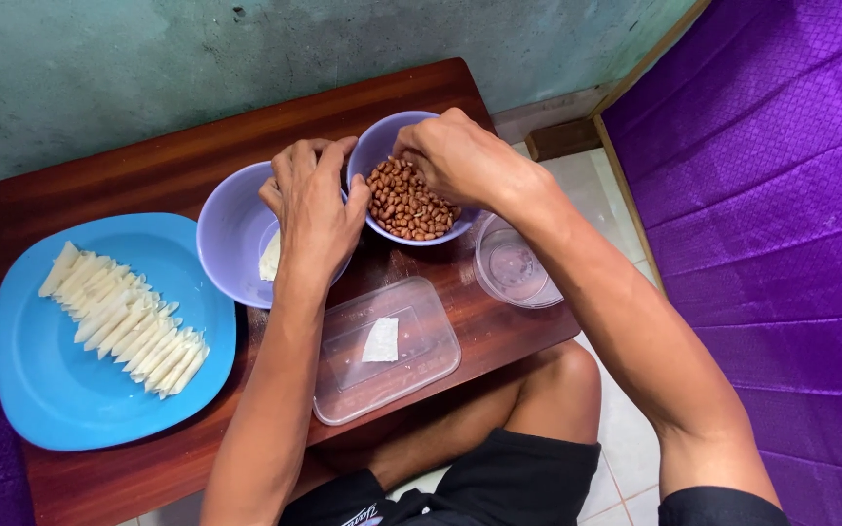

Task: The person sits on the floor and wraps peanuts in thin white sheets. They place a sheet on a plastic lid, add peanuts from a bowl, fold the sheet into a small packet, and place it on a blue plate. This process is repeated multiple times.

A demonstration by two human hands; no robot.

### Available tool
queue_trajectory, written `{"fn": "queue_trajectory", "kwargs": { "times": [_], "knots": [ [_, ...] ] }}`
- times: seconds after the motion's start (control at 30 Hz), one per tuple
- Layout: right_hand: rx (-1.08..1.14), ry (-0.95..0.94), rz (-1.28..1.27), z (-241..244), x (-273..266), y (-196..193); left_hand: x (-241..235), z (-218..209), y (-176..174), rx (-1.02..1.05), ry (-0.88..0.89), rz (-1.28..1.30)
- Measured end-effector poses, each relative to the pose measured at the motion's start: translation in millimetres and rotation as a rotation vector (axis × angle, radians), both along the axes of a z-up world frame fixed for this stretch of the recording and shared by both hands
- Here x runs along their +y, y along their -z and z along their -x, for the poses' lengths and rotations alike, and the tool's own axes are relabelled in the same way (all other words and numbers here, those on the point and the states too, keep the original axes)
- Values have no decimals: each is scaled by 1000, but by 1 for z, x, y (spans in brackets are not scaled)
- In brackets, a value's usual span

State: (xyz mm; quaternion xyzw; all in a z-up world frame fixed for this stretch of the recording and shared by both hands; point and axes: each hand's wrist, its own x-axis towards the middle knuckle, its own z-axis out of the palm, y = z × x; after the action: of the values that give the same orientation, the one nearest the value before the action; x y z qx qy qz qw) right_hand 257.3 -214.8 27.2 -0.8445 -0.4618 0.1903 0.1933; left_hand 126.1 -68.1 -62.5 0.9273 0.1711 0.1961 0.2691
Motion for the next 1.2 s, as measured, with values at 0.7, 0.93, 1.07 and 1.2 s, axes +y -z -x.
{"fn": "queue_trajectory", "kwargs": {
  "times": [0.7, 0.93, 1.07, 1.2],
  "knots": [
    [-66, -41, 44, -3, -11, -11, 4, -3, 10, -29, 4, 11],
    [-23, -6, 30, 4, -11, -10, 4, -4, 14, -25, -7, 6],
    [-73, -2, 110, -2, -10, 5, 3, -4, 12, -18, -4, 7],
    [-100, -22, 240, -3, -8, 15, 3, -3, 10, -13, 0, 9]
  ]
}}
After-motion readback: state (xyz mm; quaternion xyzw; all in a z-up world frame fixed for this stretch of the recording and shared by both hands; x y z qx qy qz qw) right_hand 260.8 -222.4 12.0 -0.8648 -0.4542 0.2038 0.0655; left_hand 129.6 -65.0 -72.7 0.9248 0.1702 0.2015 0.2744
